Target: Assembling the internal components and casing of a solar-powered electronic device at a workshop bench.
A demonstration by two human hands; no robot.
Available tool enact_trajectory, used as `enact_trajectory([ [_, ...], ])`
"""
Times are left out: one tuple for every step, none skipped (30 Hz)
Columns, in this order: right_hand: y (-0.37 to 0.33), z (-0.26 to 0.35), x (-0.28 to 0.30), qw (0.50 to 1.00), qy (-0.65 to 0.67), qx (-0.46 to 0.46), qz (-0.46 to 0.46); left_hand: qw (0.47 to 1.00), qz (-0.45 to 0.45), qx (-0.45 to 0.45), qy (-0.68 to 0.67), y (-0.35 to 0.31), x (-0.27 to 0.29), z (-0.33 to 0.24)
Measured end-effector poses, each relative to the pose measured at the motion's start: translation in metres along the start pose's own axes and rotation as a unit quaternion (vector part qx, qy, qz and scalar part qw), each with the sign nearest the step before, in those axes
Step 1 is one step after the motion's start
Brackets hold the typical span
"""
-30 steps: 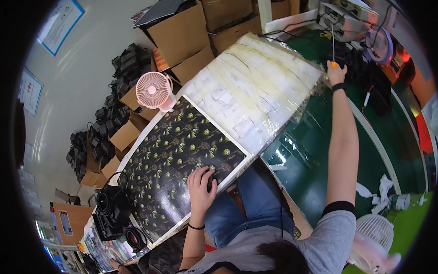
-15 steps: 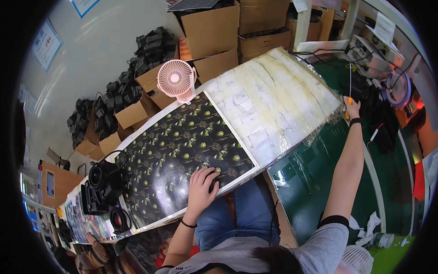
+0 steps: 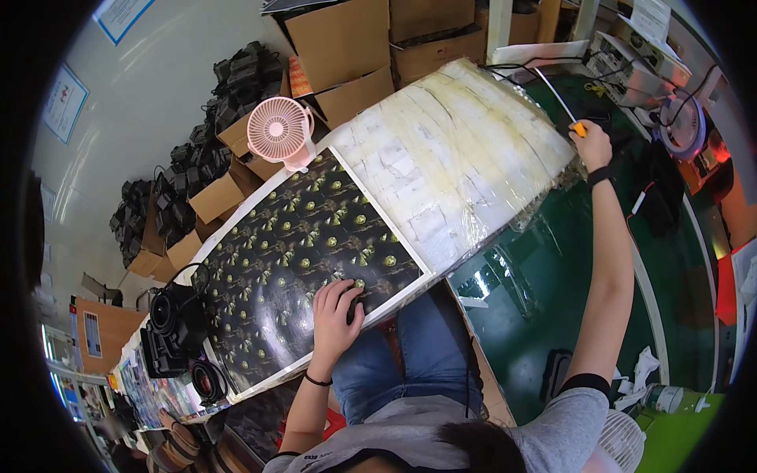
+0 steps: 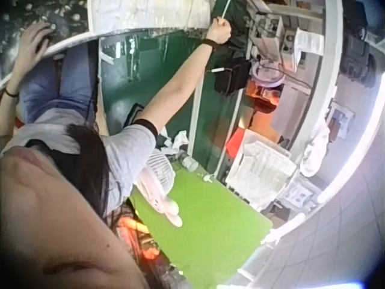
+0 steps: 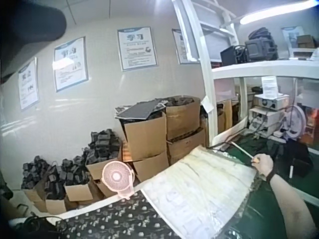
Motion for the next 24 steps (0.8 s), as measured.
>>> enact_trajectory([
  [-0.003, 0.013, 0.002, 1.0, 0.001, -0.027, 0.002, 1.0, -0.003, 0.002, 0.002, -0.001, 0.0, 0.001],
  [-0.006, 0.017, 0.003, 0.998, 0.0, -0.056, 0.002, 1.0, -0.006, 0.003, 0.003, 0.0, 0.0, 0.002],
  [-0.01, 0.014, 0.002, 0.998, 0.001, -0.062, 0.001, 1.0, -0.003, -0.002, 0.004, 0.0, 0.001, 0.001],
  [-0.013, 0.01, 0.003, 0.997, 0.014, -0.07, -0.023, 1.0, -0.007, -0.002, 0.001, 0.0, 0.001, -0.001],
  [-0.016, 0.007, 0.003, 0.995, 0.029, -0.078, -0.048, 1.0, -0.011, -0.002, -0.001, 0.001, 0.002, -0.003],
  [-0.016, 0.002, 0.003, 0.995, 0.03, -0.083, -0.048, 1.0, -0.009, -0.005, 0.001, 0.001, 0.001, -0.004],
  [-0.015, -0.005, 0.004, 0.988, 0.096, -0.101, -0.062, 1.0, -0.009, -0.004, 0.004, 0.002, 0.0, -0.005],
  [-0.017, -0.013, 0.005, 0.977, 0.158, -0.12, -0.076, 1.0, -0.005, -0.004, 0.006, 0.001, 0.0, -0.005],
  [-0.008, -0.025, 0.001, 0.978, 0.162, -0.089, -0.092, 1.0, 0.001, -0.009, 0.007, 0.001, -0.002, -0.006],
  [-0.003, -0.017, -0.001, 0.981, 0.154, -0.097, -0.065, 1.0, 0.002, 0.001, 0.012, -0.001, 0.0, -0.002],
  [0.007, -0.023, -0.008, 0.991, 0.099, -0.091, -0.026, 1.0, 0.002, 0.005, 0.01, -0.001, -0.002, -0.001],
  [0.011, -0.03, -0.015, 0.995, 0.044, -0.083, 0.012, 1.0, 0.006, 0.001, 0.009, -0.001, -0.003, -0.002],
  [0.011, -0.015, -0.013, 0.996, 0.008, -0.076, 0.053, 1.0, 0.004, 0.005, 0.011, -0.002, -0.003, 0.0],
  [0.01, -0.013, -0.018, 0.996, 0.011, -0.075, 0.053, 1.0, 0.0, 0.01, 0.012, -0.002, -0.002, 0.001],
  [0.01, -0.008, -0.029, 0.994, -0.027, -0.035, 0.101, 1.0, -0.003, 0.011, 0.014, -0.001, 0.0, 0.002],
  [0.009, -0.007, -0.036, 0.987, -0.069, 0.006, 0.147, 1.0, -0.003, 0.008, 0.011, -0.001, -0.001, 0.0],
  [0.012, -0.009, -0.037, 0.987, -0.07, 0.01, 0.145, 1.0, -0.004, 0.006, 0.007, -0.001, -0.001, -0.001],
  [0.014, -0.014, -0.037, 0.991, -0.002, -0.014, 0.134, 1.0, -0.009, 0.007, 0.004, -0.001, -0.001, -0.001],
  [0.016, -0.02, -0.041, 0.989, 0.068, -0.037, 0.125, 1.0, -0.008, 0.003, 0.005, -0.001, -0.001, -0.001],
  [0.018, -0.032, -0.043, 0.982, 0.134, -0.061, 0.114, 1.0, -0.008, -0.004, 0.003, -0.002, -0.001, -0.002],
  [0.024, -0.063, -0.041, 0.955, 0.282, -0.088, 0.033, 1.0, -0.011, -0.011, -0.009, 0.0, -0.003, -0.004],
  [0.022, -0.033, -0.037, 0.962, 0.246, -0.112, 0.033, 1.0, -0.012, -0.003, 0.001, -0.002, 0.001, 0.002],
  [0.024, -0.034, -0.024, 0.964, 0.247, -0.094, 0.03, 1.0, -0.009, -0.006, -0.006, -0.003, 0.001, 0.001],
  [0.024, -0.037, -0.01, 0.966, 0.245, -0.077, 0.027, 1.0, -0.011, -0.009, -0.01, -0.002, 0.002, 0.001],
])
Point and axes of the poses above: each hand's wrist, its own y-axis towards the middle knuckle, its own x-axis out of the back of the hand, z = x × y, the point moved 5 cm from there along y, towards the middle knuckle, and after that the axes turned 11 degrees about x, right-handed, at the moved point
